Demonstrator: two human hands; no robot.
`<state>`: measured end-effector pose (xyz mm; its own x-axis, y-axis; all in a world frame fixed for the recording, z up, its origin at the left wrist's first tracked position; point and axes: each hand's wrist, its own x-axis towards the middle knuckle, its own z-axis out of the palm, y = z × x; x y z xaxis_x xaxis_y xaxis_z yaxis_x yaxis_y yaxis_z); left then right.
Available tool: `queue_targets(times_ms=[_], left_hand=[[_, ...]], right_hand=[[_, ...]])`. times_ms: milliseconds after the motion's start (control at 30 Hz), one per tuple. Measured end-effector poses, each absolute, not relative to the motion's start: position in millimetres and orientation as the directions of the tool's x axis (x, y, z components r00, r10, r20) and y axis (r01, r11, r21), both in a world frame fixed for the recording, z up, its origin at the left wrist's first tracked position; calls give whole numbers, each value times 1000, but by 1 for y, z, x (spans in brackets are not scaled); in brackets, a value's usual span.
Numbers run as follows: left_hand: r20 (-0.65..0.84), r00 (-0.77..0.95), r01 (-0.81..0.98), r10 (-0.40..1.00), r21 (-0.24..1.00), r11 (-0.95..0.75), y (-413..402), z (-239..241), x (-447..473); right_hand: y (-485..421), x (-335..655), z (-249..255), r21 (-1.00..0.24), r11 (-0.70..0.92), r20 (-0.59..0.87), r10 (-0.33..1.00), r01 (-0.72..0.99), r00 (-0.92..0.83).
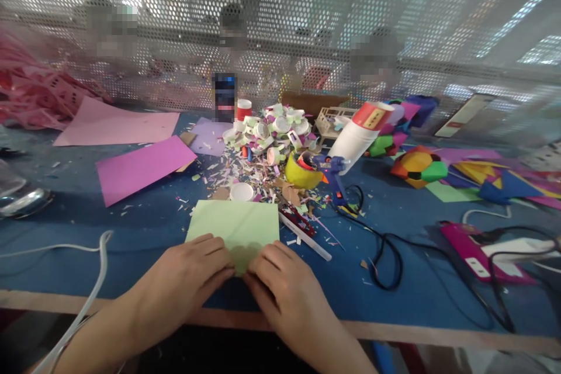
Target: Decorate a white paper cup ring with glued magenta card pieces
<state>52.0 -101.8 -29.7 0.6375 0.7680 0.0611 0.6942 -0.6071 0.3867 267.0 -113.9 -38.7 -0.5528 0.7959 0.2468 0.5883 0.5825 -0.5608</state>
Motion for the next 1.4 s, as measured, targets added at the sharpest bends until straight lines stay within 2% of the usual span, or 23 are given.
queue_targets(times_ms=[300, 600, 800, 967, 1167, 1400], left_hand=[[93, 552, 693, 829, 503, -517, -98, -32, 43], [104, 474, 727, 875, 515, -455, -103, -35, 21], [91, 506, 696, 857, 544, -469, -104, -31, 14], [95, 509, 719, 855, 499, -483, -103, -31, 12], [134, 426, 800, 895, 406, -441, -103, -42, 1], [142, 418, 798, 897, 414, -438, -106, -47, -5]], right_hand=[[-113, 273, -41, -589, 536, 234, 829, 605, -507], [-112, 279, -41, -583, 498, 222, 858, 642, -463], [-112, 280, -40, -584, 472, 195, 871, 661, -450], [-111, 279, -41, -573, 465, 194, 877, 675, -440], [-112, 278, -42, -520, 466, 215, 883, 716, -418], [-110, 279, -43, -498, 473, 220, 880, 727, -421]])
